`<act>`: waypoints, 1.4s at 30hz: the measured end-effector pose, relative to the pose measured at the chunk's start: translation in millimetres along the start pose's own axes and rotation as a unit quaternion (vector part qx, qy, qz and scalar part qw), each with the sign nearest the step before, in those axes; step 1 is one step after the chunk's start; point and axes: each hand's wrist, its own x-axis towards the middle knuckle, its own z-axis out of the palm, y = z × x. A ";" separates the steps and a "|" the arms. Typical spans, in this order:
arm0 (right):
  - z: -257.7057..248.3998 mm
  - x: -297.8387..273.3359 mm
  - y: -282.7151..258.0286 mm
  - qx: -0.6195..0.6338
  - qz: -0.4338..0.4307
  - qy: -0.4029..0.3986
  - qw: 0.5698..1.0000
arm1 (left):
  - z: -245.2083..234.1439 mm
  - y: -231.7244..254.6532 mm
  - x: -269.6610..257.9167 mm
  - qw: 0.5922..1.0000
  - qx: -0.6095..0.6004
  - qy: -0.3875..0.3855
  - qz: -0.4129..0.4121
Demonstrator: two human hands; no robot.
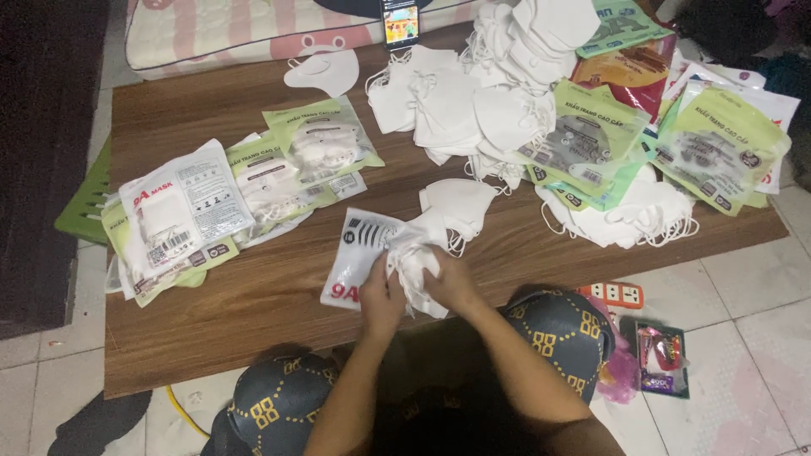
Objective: The person is folding white face masks and stacking them neatly on a wooden table.
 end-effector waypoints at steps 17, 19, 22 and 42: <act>12.4 -21.9 -38.7 0.312 0.213 0.033 0.925 | -22.3 75.7 -14.7 0.950 0.270 -0.151 0.034; 22.9 -18.1 -26.2 0.321 0.191 0.034 0.927 | -12.1 61.4 -23.6 0.947 0.269 -0.170 0.034; 33.9 -9.4 -13.4 0.286 0.127 0.069 0.947 | 1.3 37.0 -30.8 0.941 0.288 -0.125 0.129; 12.7 2.6 -39.0 0.533 0.179 0.034 0.826 | -47.5 84.5 -35.5 0.935 0.053 -0.273 0.218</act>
